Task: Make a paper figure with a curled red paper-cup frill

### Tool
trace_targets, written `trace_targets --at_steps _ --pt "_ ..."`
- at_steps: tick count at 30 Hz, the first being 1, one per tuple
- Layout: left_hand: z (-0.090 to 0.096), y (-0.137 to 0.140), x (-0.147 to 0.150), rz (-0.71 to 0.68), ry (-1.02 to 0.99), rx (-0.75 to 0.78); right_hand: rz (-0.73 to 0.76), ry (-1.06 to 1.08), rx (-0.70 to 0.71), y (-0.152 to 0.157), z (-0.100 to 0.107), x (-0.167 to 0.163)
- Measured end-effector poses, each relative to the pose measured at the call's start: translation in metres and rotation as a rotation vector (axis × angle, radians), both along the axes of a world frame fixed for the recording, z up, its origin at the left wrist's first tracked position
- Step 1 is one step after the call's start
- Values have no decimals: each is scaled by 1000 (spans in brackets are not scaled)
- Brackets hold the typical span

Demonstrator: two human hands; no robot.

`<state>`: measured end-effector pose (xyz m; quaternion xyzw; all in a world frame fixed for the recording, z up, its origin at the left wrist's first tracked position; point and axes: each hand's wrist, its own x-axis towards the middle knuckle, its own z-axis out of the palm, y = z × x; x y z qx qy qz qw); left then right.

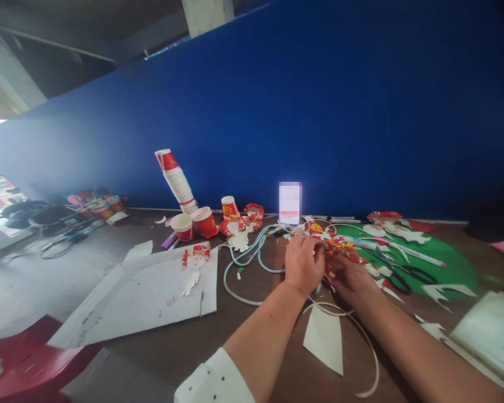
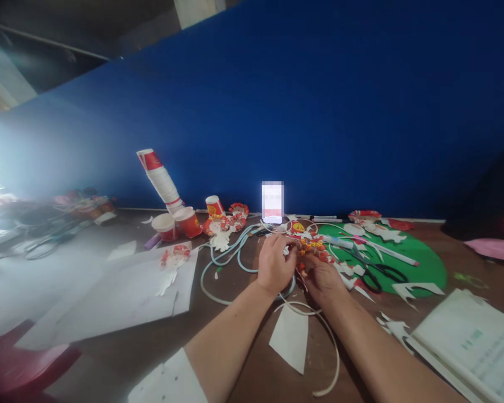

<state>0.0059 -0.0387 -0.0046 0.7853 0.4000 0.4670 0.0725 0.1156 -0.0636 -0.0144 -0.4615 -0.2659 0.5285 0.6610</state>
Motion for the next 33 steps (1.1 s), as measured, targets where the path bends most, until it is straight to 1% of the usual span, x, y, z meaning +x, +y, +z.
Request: trace_targets --at_steps 6,9,14,17,19,21,22,24,26,28,31,33 --pt "0 0 1 4 0 18 -20 -110 24 0 -1 0" --pt "0 -2 2 20 4 13 0 -200 13 1 -2 0" --pt "2 -7 4 32 -2 9 -23 -474 56 -8 0 5" --pt "1 -8 6 56 -13 -4 -43 -834 130 -16 0 14" --pt "-1 -7 8 78 -39 -41 -44 -958 167 -17 -3 19" --pt "-3 -6 10 100 -103 -112 -51 -943 186 -15 -7 20" --pt "-4 -5 11 110 -146 -161 -45 -902 190 -12 -9 19" --pt "-5 -3 13 120 -220 -269 -76 -722 183 -6 -14 14" --pt "-4 -2 13 111 -238 -343 -77 -685 181 1 -19 10" --pt "-3 -1 12 97 -203 -353 -78 -634 171 7 -23 7" --pt "-1 -1 9 109 -138 -282 -66 -593 160 10 -25 5" --pt "-1 -2 8 128 -107 -230 -70 -605 162 10 -26 6"
